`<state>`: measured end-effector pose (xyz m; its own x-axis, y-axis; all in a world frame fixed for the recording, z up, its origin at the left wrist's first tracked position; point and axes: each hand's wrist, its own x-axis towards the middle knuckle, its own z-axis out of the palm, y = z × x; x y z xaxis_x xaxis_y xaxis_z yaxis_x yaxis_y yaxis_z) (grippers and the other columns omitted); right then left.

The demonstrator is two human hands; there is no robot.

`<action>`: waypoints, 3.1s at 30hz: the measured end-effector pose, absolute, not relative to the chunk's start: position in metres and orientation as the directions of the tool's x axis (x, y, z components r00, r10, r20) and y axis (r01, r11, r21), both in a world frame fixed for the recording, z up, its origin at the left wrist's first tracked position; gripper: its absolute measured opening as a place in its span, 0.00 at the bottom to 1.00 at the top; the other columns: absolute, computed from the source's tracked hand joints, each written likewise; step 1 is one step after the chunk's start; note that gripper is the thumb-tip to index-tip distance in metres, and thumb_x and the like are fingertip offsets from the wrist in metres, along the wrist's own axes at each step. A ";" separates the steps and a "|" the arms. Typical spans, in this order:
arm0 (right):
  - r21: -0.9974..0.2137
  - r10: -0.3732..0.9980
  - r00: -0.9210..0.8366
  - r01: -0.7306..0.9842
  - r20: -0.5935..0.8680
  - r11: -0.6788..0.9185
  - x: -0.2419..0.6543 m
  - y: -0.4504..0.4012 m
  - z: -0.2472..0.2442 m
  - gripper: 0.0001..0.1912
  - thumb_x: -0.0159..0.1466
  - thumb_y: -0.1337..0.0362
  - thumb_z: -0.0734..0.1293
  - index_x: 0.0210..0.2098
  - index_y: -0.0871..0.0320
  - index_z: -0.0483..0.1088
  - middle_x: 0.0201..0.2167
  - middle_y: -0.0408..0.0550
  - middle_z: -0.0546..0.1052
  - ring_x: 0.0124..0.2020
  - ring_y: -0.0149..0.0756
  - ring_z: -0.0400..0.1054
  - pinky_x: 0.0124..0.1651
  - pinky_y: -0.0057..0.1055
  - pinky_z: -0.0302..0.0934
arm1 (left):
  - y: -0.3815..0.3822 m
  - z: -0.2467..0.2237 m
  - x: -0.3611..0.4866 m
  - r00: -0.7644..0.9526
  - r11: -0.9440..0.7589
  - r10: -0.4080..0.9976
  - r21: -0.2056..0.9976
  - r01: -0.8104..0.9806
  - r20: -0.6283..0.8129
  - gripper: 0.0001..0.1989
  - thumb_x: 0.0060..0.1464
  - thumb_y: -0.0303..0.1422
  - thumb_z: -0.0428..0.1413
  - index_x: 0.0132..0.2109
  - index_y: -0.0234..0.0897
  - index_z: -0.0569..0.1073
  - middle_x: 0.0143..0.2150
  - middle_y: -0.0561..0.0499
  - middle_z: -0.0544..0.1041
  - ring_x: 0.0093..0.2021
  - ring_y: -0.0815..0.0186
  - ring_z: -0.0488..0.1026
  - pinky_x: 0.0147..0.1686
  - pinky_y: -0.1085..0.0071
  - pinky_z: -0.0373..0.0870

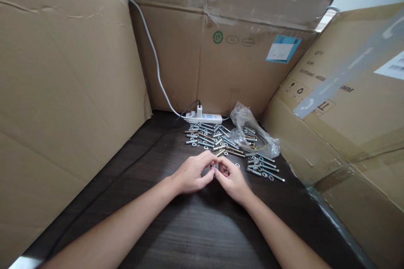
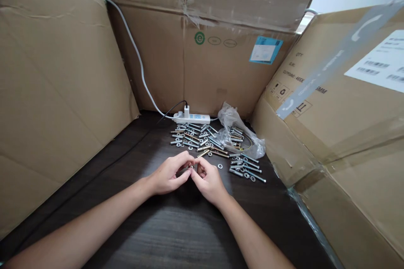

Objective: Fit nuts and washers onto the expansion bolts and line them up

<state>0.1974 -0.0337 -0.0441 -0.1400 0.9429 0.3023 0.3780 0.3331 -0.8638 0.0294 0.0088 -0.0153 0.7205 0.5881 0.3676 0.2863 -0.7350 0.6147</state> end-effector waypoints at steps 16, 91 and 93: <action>-0.982 0.986 0.093 -0.118 0.140 0.150 0.216 -0.024 -0.036 0.10 0.58 0.62 0.61 0.40 0.57 0.63 0.20 0.34 0.52 0.17 0.23 0.43 0.19 0.22 0.39 | 0.009 -0.016 0.031 0.739 -0.767 0.571 0.552 0.327 0.357 0.08 0.59 0.31 0.45 0.42 0.38 0.68 0.37 0.51 0.68 0.34 0.69 0.65 0.35 0.73 0.62; -0.424 0.866 -0.009 0.870 0.500 0.254 0.267 -0.025 -0.004 0.09 0.57 0.66 0.63 0.38 0.58 0.69 0.34 0.47 0.74 0.32 0.35 0.68 0.32 0.29 0.61 | 0.009 -0.030 0.037 0.688 -0.588 0.682 0.744 0.316 0.247 0.06 0.57 0.33 0.51 0.43 0.40 0.67 0.33 0.56 0.69 0.27 0.72 0.63 0.29 0.76 0.60; -0.442 0.827 0.010 0.849 0.562 0.290 0.261 -0.026 -0.004 0.09 0.57 0.66 0.63 0.38 0.58 0.68 0.34 0.47 0.73 0.32 0.35 0.68 0.31 0.28 0.62 | 0.009 -0.031 0.038 0.692 -0.571 0.689 0.750 0.335 0.215 0.07 0.57 0.34 0.50 0.43 0.40 0.66 0.29 0.57 0.68 0.26 0.72 0.63 0.27 0.77 0.60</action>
<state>0.2610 -0.0263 -0.0035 0.0097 0.8270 0.5621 0.8488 0.2904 -0.4419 0.0378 0.0087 -0.0311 0.6924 0.6888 0.2146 0.3354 -0.5707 0.7496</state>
